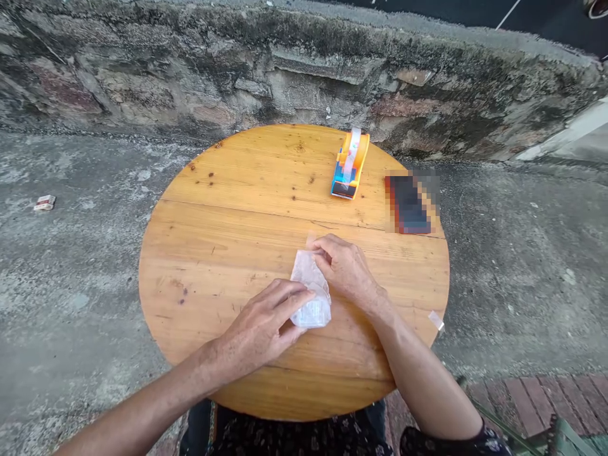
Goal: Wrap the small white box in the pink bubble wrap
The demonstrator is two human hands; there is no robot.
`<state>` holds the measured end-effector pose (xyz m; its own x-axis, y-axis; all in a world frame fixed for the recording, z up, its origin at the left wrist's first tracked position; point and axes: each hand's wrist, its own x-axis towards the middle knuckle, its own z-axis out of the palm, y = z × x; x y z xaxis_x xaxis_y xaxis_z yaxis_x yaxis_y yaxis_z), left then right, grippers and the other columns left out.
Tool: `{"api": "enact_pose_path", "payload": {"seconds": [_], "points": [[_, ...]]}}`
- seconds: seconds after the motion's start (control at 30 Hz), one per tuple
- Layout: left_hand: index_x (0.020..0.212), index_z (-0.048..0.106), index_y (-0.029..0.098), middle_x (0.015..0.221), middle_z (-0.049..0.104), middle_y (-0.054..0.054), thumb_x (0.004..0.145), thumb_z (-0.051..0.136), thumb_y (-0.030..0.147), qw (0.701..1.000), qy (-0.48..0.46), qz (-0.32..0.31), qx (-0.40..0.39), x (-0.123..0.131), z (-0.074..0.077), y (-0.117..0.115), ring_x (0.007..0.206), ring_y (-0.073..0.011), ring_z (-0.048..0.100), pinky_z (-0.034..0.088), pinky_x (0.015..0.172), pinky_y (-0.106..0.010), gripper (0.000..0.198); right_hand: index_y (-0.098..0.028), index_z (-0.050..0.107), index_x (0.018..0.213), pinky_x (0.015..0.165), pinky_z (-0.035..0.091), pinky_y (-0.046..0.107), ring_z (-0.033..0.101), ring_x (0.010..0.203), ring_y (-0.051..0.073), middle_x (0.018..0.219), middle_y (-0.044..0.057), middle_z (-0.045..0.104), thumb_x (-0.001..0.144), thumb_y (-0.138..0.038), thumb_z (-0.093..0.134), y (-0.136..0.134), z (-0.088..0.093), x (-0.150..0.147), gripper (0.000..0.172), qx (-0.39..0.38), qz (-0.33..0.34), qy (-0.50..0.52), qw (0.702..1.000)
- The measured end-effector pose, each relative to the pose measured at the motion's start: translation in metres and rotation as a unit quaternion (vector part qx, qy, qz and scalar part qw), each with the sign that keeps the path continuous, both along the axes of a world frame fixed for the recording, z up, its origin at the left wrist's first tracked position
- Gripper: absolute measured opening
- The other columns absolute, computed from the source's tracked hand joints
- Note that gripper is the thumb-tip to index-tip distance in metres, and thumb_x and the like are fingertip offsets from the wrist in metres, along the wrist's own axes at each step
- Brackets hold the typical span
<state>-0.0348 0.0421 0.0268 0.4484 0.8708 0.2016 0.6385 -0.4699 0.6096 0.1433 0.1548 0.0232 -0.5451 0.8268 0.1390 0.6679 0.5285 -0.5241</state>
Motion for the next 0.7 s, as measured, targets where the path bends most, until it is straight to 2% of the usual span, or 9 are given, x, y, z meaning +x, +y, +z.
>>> {"api": "enact_pose_path", "payload": {"seconds": [0.13, 0.3, 0.43, 0.7], "points": [[0.125, 0.05, 0.023, 0.119, 0.059, -0.006, 0.083, 0.06, 0.013, 1.0, -0.007, 0.008, -0.007, 0.0, -0.0005, 0.0003, 0.11, -0.0199, 0.055, 0.049, 0.095, -0.035, 0.044, -0.021, 0.065, 0.092, 0.066, 0.04, 0.026, 0.061, 0.076, 0.015, 0.089, 0.002, 0.068, 0.081, -0.008, 0.05, -0.0002, -0.0015, 0.0012, 0.022, -0.001, -0.006, 0.019, 1.0], [0.125, 0.05, 0.023, 0.119, 0.06, -0.006, 0.083, 0.062, 0.014, 1.0, -0.006, 0.009, -0.005, -0.0011, -0.0026, 0.0012, 0.109, -0.0203, 0.056, 0.049, 0.094, -0.036, 0.044, -0.021, 0.065, 0.101, 0.066, 0.042, 0.026, 0.061, 0.073, 0.015, 0.096, 0.002, 0.07, 0.08, -0.014, 0.058, -0.0004, 0.0021, 0.0033, 0.023, -0.037, -0.004, 0.035, 0.999], [0.125, 0.051, 0.023, 0.118, 0.06, -0.007, 0.083, 0.062, 0.016, 1.0, -0.007, 0.01, 0.0, -0.0007, -0.0017, 0.002, 0.108, -0.021, 0.056, 0.05, 0.093, -0.036, 0.044, -0.022, 0.064, 0.105, 0.071, 0.044, 0.028, 0.064, 0.081, 0.016, 0.104, 0.003, 0.071, 0.082, -0.016, 0.06, -0.0005, 0.001, 0.0019, 0.024, -0.038, 0.009, 0.032, 0.999], [0.123, 0.053, 0.022, 0.115, 0.063, -0.008, 0.081, 0.062, 0.015, 1.0, -0.02, 0.011, -0.004, 0.001, 0.003, 0.0038, 0.105, -0.0216, 0.059, 0.051, 0.089, -0.037, 0.043, -0.023, 0.063, 0.1, 0.069, 0.041, 0.026, 0.064, 0.084, 0.017, 0.096, 0.001, 0.071, 0.084, -0.012, 0.054, -0.0011, -0.0052, 0.0037, 0.022, -0.02, 0.025, 0.009, 0.999]]}}
